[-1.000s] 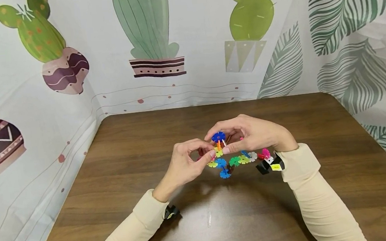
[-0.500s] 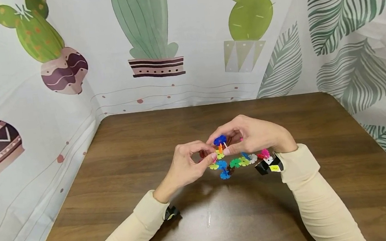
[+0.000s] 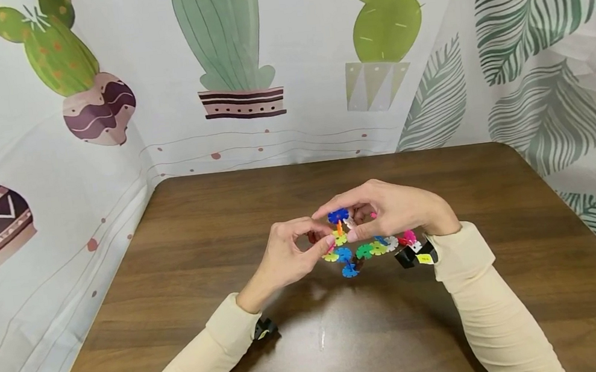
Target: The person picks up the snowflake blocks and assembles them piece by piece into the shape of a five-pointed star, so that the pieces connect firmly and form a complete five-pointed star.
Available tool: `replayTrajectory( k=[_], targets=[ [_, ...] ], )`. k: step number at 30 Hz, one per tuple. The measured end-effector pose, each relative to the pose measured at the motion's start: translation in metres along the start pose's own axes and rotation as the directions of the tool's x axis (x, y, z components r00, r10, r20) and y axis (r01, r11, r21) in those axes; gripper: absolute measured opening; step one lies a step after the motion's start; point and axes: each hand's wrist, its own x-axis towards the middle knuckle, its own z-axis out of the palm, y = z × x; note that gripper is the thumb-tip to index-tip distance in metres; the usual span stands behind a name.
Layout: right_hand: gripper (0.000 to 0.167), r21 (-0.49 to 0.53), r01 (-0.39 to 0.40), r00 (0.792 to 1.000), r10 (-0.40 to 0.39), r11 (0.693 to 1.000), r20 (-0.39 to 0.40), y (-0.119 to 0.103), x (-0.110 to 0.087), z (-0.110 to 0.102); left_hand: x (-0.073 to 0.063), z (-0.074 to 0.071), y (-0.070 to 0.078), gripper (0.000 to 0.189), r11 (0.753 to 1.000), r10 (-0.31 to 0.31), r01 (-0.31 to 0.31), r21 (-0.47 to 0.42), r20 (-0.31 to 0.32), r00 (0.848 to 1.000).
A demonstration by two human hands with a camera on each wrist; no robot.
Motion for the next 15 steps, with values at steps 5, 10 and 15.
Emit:
replayTrajectory(
  k=[5, 10, 15],
  targets=[
    [0.066, -0.051, 0.001, 1.000, -0.002, 0.999, -0.023, -0.0010, -0.0013, -0.0016, 0.0014, -0.0011, 0.0006, 0.004, 1.000, 0.003, -0.003, 0.008, -0.002, 1.000],
    [0.061, -0.064, 0.015, 0.999, -0.017, 0.998, -0.041, 0.0009, -0.0014, -0.0018, 0.0021, -0.0025, 0.0026, 0.005, 1.000, -0.008, 0.008, -0.011, 0.010, 1.000],
    [0.060, -0.068, 0.079, 0.995, -0.083, 0.995, -0.059, 0.0037, 0.0016, -0.0011, 0.0017, -0.0044, 0.0030, 0.004, 1.000, -0.014, 0.014, -0.025, 0.006, 1.000]
  ],
)
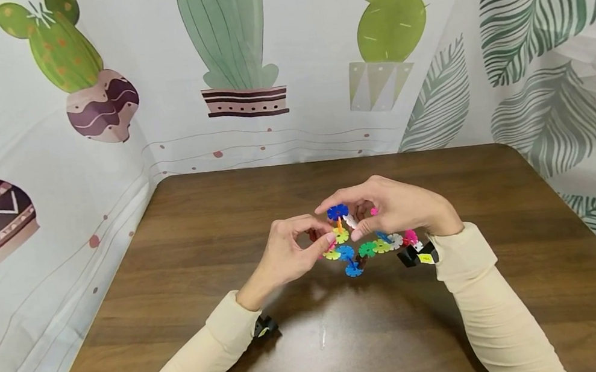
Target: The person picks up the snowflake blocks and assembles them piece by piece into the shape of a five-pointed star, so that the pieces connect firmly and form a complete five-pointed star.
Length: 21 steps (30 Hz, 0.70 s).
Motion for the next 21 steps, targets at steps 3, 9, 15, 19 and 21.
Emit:
replayTrajectory(
  k=[3, 9, 15, 19, 21],
  targets=[
    [0.058, -0.023, 0.020, 1.000, -0.020, 1.000, -0.016, 0.0002, 0.0013, -0.0002, 0.0007, -0.0007, 0.0008, 0.004, 1.000, -0.007, 0.007, -0.014, -0.002, 1.000],
    [0.055, -0.020, 0.035, 0.999, -0.035, 0.999, -0.032, 0.0003, 0.0026, 0.0005, 0.0013, -0.0022, 0.0019, 0.004, 0.999, -0.031, 0.031, -0.032, -0.004, 0.999],
    [0.049, -0.010, 0.053, 0.996, -0.054, 0.999, -0.066, 0.0016, 0.0026, 0.0024, 0.0015, -0.0025, 0.0021, 0.003, 0.999, -0.030, 0.030, -0.041, -0.002, 1.000],
    [0.047, -0.001, 0.053, 0.995, -0.053, 0.999, -0.090, 0.0023, 0.0032, 0.0034, 0.0014, -0.0025, 0.0018, 0.003, 0.999, -0.020, 0.020, -0.045, -0.007, 1.000],
    [0.047, 0.004, 0.058, 0.994, -0.057, 0.998, -0.095, 0.0019, 0.0036, 0.0032, 0.0014, -0.0031, 0.0014, 0.003, 0.999, -0.020, 0.019, -0.044, -0.013, 1.000]
  ],
)
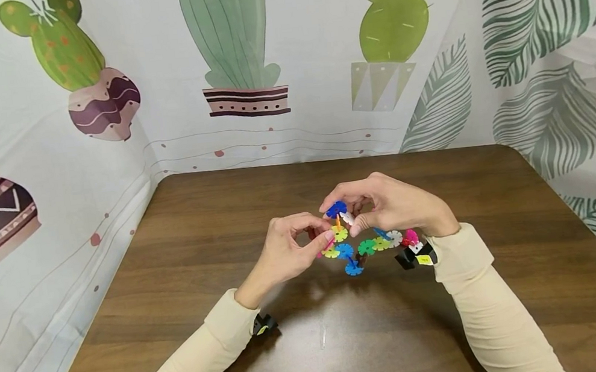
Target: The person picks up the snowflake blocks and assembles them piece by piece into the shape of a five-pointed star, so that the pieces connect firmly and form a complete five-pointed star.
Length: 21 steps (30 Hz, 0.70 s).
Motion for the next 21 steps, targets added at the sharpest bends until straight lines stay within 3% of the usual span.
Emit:
replayTrajectory(
  k=[8, 15, 21],
  targets=[
    [0.061, -0.022, -0.044, 0.999, 0.044, 0.999, 0.005, -0.0046, -0.0032, -0.0048, 0.0006, -0.0022, 0.0005, 0.003, 0.999, 0.004, -0.004, 0.040, 0.004, 1.000],
    [0.027, -0.073, -0.059, 0.995, 0.052, 0.996, -0.090, -0.0053, 0.0005, 0.0009, 0.0005, -0.0028, 0.0035, 0.006, 0.998, 0.019, -0.018, 0.056, -0.009, 1.000],
    [0.018, 0.044, -0.129, 0.984, 0.134, 0.991, -0.121, -0.0092, 0.0012, -0.0002, -0.0001, -0.0006, 0.0064, 0.003, 0.996, 0.063, -0.058, 0.070, -0.075, 0.995]
  ],
)
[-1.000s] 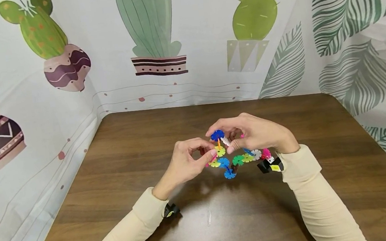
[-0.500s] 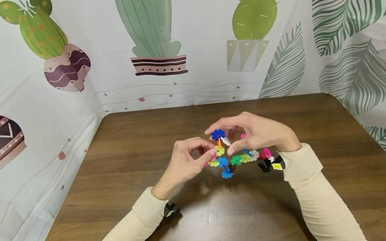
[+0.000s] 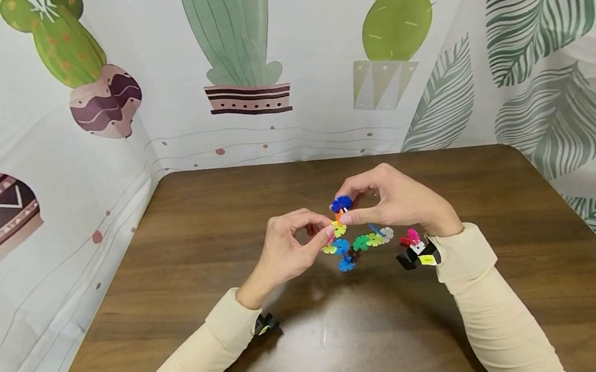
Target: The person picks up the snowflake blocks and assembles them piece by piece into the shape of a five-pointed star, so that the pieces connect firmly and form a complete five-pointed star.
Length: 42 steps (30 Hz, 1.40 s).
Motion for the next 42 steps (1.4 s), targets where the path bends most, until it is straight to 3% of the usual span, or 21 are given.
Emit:
replayTrajectory(
  k=[5, 10, 15, 23, 27, 33, 42],
  targets=[
    [0.017, 0.122, -0.011, 1.000, 0.011, 0.993, -0.006, 0.0038, -0.0006, -0.0017, -0.0002, 0.0043, 0.0032, 0.005, 0.998, 0.059, -0.059, -0.004, -0.073, 0.996],
    [0.018, 0.144, 0.009, 1.000, -0.007, 0.989, -0.011, 0.0066, -0.0004, -0.0010, -0.0019, 0.0065, 0.0059, 0.007, 0.996, 0.086, -0.083, 0.027, -0.130, 0.988],
    [0.022, 0.079, 0.058, 0.998, -0.056, 0.995, -0.032, 0.0034, -0.0006, -0.0004, -0.0021, 0.0080, 0.0051, 0.006, 0.995, 0.095, -0.088, 0.050, -0.165, 0.982],
    [0.019, -0.118, 0.128, 0.992, -0.130, 0.985, -0.004, -0.0012, -0.0015, 0.0000, -0.0028, 0.0093, 0.0042, 0.003, 0.990, 0.126, -0.115, 0.087, -0.140, 0.982],
    [0.019, -0.117, 0.120, 0.993, -0.121, 0.986, 0.005, -0.0014, -0.0010, -0.0005, -0.0031, 0.0096, 0.0025, 0.004, 0.990, 0.124, -0.113, 0.088, -0.133, 0.983],
    [0.021, -0.013, 0.060, 0.998, -0.060, 0.998, 0.014, 0.0015, 0.0022, -0.0022, -0.0013, 0.0058, 0.0043, 0.005, 0.993, 0.107, -0.101, 0.054, -0.128, 0.986],
    [0.058, -0.026, -0.045, 0.999, 0.046, 0.999, 0.028, 0.0033, -0.0046, -0.0091, 0.0002, 0.0029, 0.0042, 0.004, 0.998, -0.004, -0.003, -0.056, -0.134, 0.991]
  ],
)
